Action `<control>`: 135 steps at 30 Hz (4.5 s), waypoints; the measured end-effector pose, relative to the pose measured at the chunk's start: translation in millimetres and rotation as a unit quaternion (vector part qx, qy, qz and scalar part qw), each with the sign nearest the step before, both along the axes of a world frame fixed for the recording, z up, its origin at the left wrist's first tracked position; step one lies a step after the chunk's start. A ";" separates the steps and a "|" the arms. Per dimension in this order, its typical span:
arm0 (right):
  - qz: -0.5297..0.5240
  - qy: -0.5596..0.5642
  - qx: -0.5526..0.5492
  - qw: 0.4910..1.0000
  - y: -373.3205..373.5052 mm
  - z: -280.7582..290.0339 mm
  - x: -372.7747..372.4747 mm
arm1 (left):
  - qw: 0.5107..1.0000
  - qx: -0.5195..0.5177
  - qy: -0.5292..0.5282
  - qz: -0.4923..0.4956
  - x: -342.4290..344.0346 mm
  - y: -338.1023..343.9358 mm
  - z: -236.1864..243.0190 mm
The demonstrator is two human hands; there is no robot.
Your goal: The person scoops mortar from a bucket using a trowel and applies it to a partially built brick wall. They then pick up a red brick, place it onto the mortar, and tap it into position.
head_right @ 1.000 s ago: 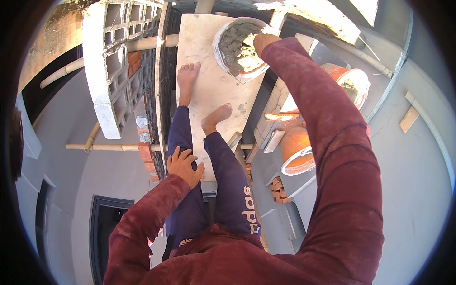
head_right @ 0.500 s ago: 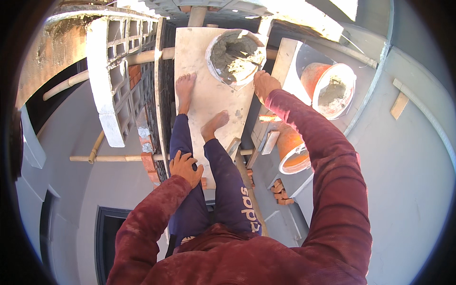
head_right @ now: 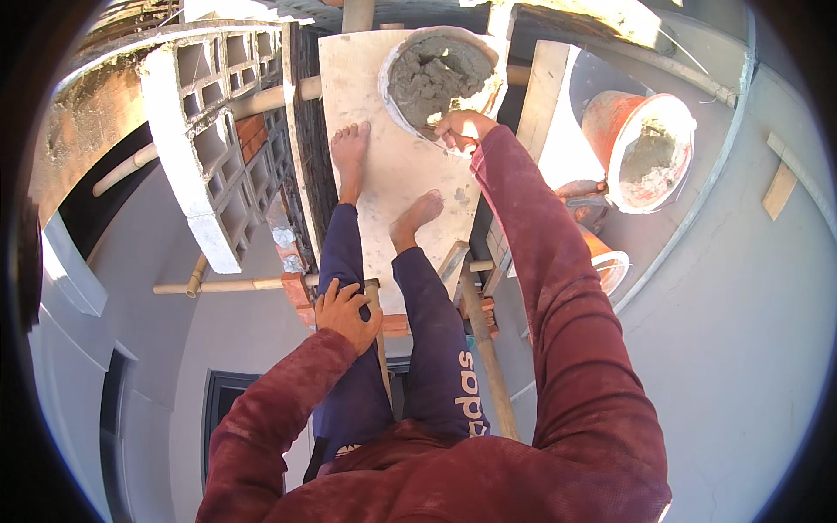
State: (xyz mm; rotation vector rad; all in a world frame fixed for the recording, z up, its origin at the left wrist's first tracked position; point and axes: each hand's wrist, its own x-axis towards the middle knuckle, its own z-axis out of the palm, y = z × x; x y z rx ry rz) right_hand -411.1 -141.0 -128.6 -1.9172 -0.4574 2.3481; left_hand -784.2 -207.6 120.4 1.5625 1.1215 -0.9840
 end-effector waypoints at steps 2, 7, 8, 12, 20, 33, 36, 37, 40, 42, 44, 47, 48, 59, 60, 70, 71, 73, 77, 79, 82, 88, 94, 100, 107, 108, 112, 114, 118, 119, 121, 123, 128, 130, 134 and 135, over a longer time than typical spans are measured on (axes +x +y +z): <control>-0.272 0.149 -0.058 0.949 -10.5 11.3 12.8 | 1.000 0.001 -0.003 -0.002 2.3 2.7 1.9; -0.608 0.423 -0.106 0.664 -30.8 49.6 11.8 | 1.000 0.004 0.004 -0.030 9.3 9.5 6.0; -0.601 0.426 -0.070 0.673 -34.1 60.0 10.7 | 1.000 0.000 0.004 -0.027 10.8 10.5 6.3; -0.558 0.407 -0.069 0.720 -45.7 118.7 20.7 | 1.000 0.003 0.006 -0.027 14.8 13.0 9.0; 0.216 -0.303 0.125 0.920 -16.5 94.0 4.8 | 0.999 -0.014 0.007 -0.035 8.7 7.4 4.9; 0.496 -0.338 0.084 0.795 -21.1 122.7 41.7 | 0.999 -0.041 0.007 0.012 -1.5 6.9 6.1; 0.509 -0.367 0.066 0.776 -22.8 124.6 21.2 | 0.999 -0.036 -0.003 0.024 -1.4 6.3 5.2; 0.475 -0.361 0.064 0.800 -19.9 110.8 7.2 | 0.999 -0.045 0.000 0.019 -1.3 6.5 4.7; 0.461 -0.281 0.036 0.841 4.7 46.7 -28.9 | 0.999 -0.034 -0.003 0.022 -1.4 8.0 4.5; 0.235 -0.208 0.036 0.949 13.8 15.6 -27.6 | 0.999 -0.032 0.000 0.021 -0.8 9.1 5.2; 0.074 -0.103 -0.007 0.992 5.2 6.1 -6.8 | 0.999 -0.031 -0.004 0.012 0.8 10.4 5.0; -0.347 0.099 -0.174 0.916 -24.7 18.1 24.5 | 1.000 -0.022 0.007 -0.016 5.0 10.1 2.9; -0.422 0.165 -0.176 0.874 -33.0 26.4 31.7 | 1.000 -0.020 0.001 -0.013 7.6 9.8 2.8; -0.286 0.096 -0.034 0.953 -39.4 142.2 31.6 | 0.999 -0.009 0.012 -0.035 14.8 6.9 3.9; -0.197 0.011 0.035 0.980 -34.6 133.5 23.1 | 0.999 -0.012 0.012 -0.035 14.4 6.0 3.4; 0.401 -0.251 0.041 0.880 -14.5 94.1 11.3 | 1.000 -0.017 0.002 -0.001 10.5 3.7 6.1; 0.437 -0.252 0.025 0.863 -12.8 101.1 15.1 | 1.000 -0.012 0.001 0.005 10.3 4.3 6.4; 0.488 -0.247 0.039 0.836 -9.8 109.4 17.5 | 1.000 -0.015 0.000 0.005 9.1 5.5 6.7; 0.474 -0.285 0.178 0.814 0.7 85.8 2.2 | 1.000 0.004 -0.008 0.009 6.1 4.0 3.9; 0.487 -0.287 0.163 0.809 7.1 67.2 -8.7 | 1.000 0.012 -0.010 0.011 3.5 3.3 3.0; 0.439 -0.312 0.084 0.838 13.2 66.2 -9.0 | 1.000 0.009 -0.010 0.015 0.4 3.9 2.0; 0.492 -0.344 0.061 0.798 -0.1 148.1 20.9 | 1.000 -0.013 -0.011 0.022 -2.1 10.6 1.5; 0.412 -0.341 0.054 0.843 -17.9 75.2 -6.3 | 1.000 -0.025 -0.004 0.009 0.2 21.3 3.7; -0.174 0.004 0.081 0.981 -30.4 -18.4 -2.4 | 1.000 -0.015 0.003 -0.017 3.1 28.9 2.9; -0.618 0.372 -0.076 0.688 -70.5 40.9 3.0 | 0.998 0.001 0.006 -0.055 3.1 23.4 1.9; -0.634 0.393 -0.064 0.663 -73.8 54.8 0.1 | 0.999 0.002 0.000 -0.053 3.2 23.2 2.1; -0.528 0.265 -0.049 0.805 -75.4 119.3 1.2 | 0.998 0.005 -0.007 -0.057 4.2 22.5 2.2; -0.372 0.094 -0.028 0.923 -63.9 135.9 2.3 | 0.999 0.007 -0.006 -0.053 4.0 21.6 1.8; -0.048 -0.148 0.029 0.987 -22.1 91.8 -9.6 | 0.999 0.005 -0.005 -0.051 2.0 18.7 0.8; 0.040 -0.194 0.038 0.979 -16.5 73.5 -12.7 | 0.998 0.002 0.005 -0.057 1.0 18.3 1.0; 0.144 -0.249 0.030 0.957 -17.7 48.0 -13.3 | 0.999 0.010 0.001 -0.051 0.1 18.2 2.0; 0.212 -0.293 0.009 0.932 -25.8 39.6 -13.0 | 0.998 0.008 0.011 -0.055 0.6 19.0 4.5; 0.261 -0.318 0.053 0.910 -45.6 115.7 -1.6 | 0.998 0.024 -0.021 -0.059 12.4 31.6 7.6; 0.203 -0.324 0.088 0.920 -54.2 176.7 0.5 | 0.997 0.036 -0.012 -0.074 16.8 39.5 11.1; 0.125 -0.380 0.111 0.910 -89.3 313.4 23.9 | 0.995 0.046 -0.039 -0.080 24.3 53.8 15.2; 0.101 -0.395 0.129 0.904 -100.0 343.2 38.8 | 0.995 0.048 -0.034 -0.084 26.0 56.4 15.8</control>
